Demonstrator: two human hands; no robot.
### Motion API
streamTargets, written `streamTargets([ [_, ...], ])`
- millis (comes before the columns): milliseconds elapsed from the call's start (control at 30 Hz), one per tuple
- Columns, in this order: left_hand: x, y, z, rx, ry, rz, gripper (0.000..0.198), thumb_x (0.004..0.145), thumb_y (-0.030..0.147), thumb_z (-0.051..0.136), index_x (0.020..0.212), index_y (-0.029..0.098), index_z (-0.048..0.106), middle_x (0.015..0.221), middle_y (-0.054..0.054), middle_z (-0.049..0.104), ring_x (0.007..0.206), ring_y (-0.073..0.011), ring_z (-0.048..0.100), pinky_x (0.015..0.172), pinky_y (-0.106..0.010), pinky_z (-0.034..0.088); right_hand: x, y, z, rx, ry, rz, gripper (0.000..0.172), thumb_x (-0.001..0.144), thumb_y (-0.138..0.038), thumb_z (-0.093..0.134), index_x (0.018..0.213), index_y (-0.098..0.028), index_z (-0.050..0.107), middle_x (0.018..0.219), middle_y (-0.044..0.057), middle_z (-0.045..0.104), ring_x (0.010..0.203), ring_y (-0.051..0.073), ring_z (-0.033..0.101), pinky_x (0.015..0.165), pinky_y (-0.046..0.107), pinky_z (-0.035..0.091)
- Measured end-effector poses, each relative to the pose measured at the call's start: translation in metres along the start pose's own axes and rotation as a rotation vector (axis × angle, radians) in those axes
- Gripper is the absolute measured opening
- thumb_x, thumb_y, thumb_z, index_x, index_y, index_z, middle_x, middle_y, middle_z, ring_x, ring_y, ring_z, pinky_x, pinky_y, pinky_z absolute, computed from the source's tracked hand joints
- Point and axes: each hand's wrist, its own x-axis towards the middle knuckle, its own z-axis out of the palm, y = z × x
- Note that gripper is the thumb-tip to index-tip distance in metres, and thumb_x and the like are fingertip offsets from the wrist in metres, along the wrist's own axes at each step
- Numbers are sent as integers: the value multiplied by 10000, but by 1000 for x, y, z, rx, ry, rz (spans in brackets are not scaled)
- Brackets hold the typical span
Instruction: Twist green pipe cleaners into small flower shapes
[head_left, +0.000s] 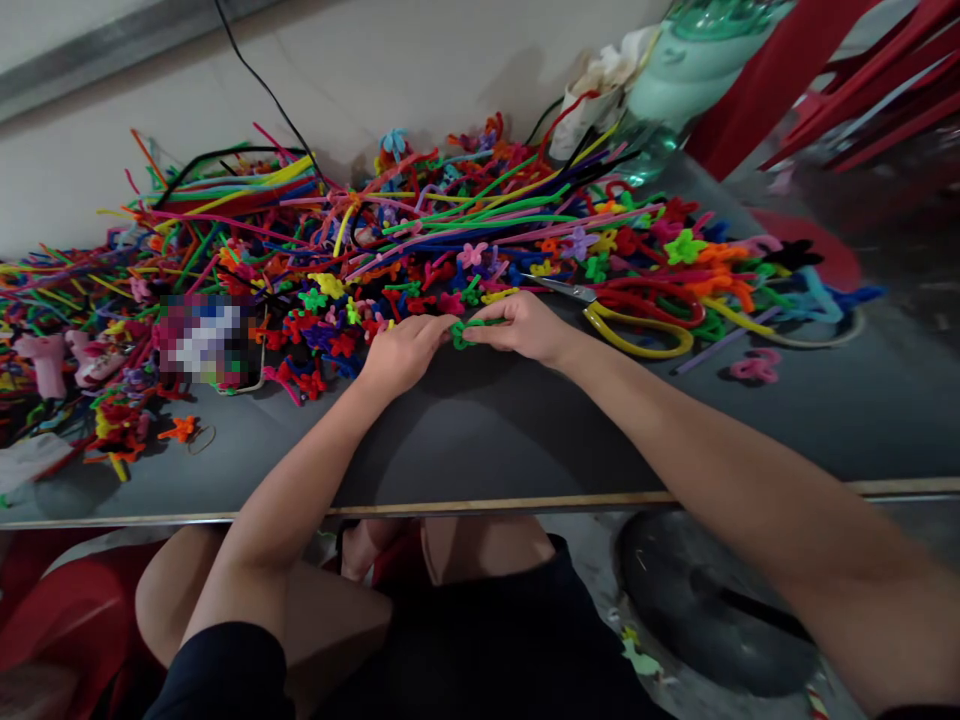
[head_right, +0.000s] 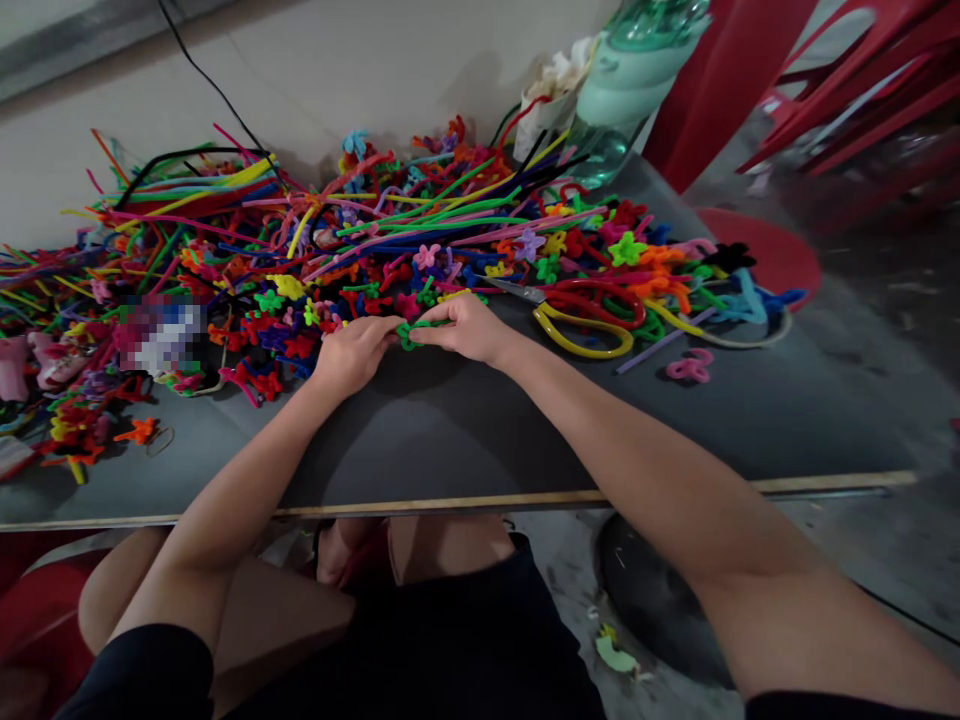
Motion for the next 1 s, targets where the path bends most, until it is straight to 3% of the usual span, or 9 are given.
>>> streamTargets([
  [133, 1, 0, -17, 364, 2, 289, 284, 968, 164, 383, 1126, 209, 614, 1011, -60, 711, 836, -143, 645, 598, -238, 420, 0, -2, -1, -9, -55, 46, 436, 598, -541, 778, 723, -126, 726, 420, -64, 389, 412, 46, 288, 421, 244, 173],
  [267, 2, 4, -19, 385, 17, 367, 271, 971, 181, 373, 962, 162, 643, 878, -63, 706, 787, -143, 630, 595, -247, 417, 0, -3, 0, -12, -93, 19, 438, 601, -565, 759, 720, -145, 729, 431, -53, 419, 426, 57, 312, 435, 244, 209],
  [333, 2, 7, -15, 264, 53, 289, 270, 965, 219, 390, 901, 149, 643, 835, -74, 694, 794, -157, 624, 642, -264, 445, -3, -5, 2, -49, -47, -47, 427, 621, -566, 740, 728, -153, 740, 460, -30, 470, 449, 72, 349, 454, 251, 246],
  [433, 2, 13, -6, -5, 131, 8, 255, 930, 276, 451, 813, 150, 639, 762, -72, 669, 738, -154, 606, 697, -287, 471, -9, -11, 6, -230, 142, -182, 366, 697, -513, 692, 751, -156, 756, 437, -31, 421, 463, 85, 330, 480, 265, 252],
  [533, 3, 17, 2, -329, 156, -353, 249, 871, 348, 535, 736, 163, 634, 640, -26, 615, 583, -113, 542, 576, -249, 439, -13, -15, 10, -364, 274, -260, 345, 747, -481, 649, 746, -153, 756, 415, -41, 343, 464, 86, 286, 489, 273, 235],
  [633, 5, 14, 6, -712, 97, -563, 311, 822, 452, 585, 716, 162, 622, 544, 17, 516, 460, -73, 438, 451, -218, 357, -12, -14, 10, -312, 258, -250, 358, 741, -495, 651, 712, -150, 741, 430, -39, 348, 465, 80, 267, 478, 268, 216],
  [767, 5, 7, 7, -991, -2, -595, 377, 773, 537, 637, 744, 162, 614, 551, 32, 473, 425, -46, 380, 401, -200, 303, -7, -10, 9, -116, 160, -162, 371, 701, -508, 680, 710, -140, 730, 449, -46, 371, 449, 62, 245, 454, 255, 186],
  [900, 4, 3, 8, -926, 44, -542, 394, 783, 564, 625, 800, 170, 627, 598, 15, 528, 477, -55, 447, 420, -187, 337, -4, -5, 12, 36, 103, -125, 420, 694, -539, 680, 749, -125, 727, 467, -53, 386, 438, 53, 247, 445, 251, 186],
  [1000, 4, 5, 10, -848, 87, -541, 392, 827, 526, 587, 1011, 185, 646, 726, -21, 636, 587, -92, 580, 441, -182, 386, -2, -4, 15, 23, 114, -111, 451, 716, -570, 661, 752, -125, 719, 465, -54, 387, 445, 56, 274, 454, 250, 212],
])
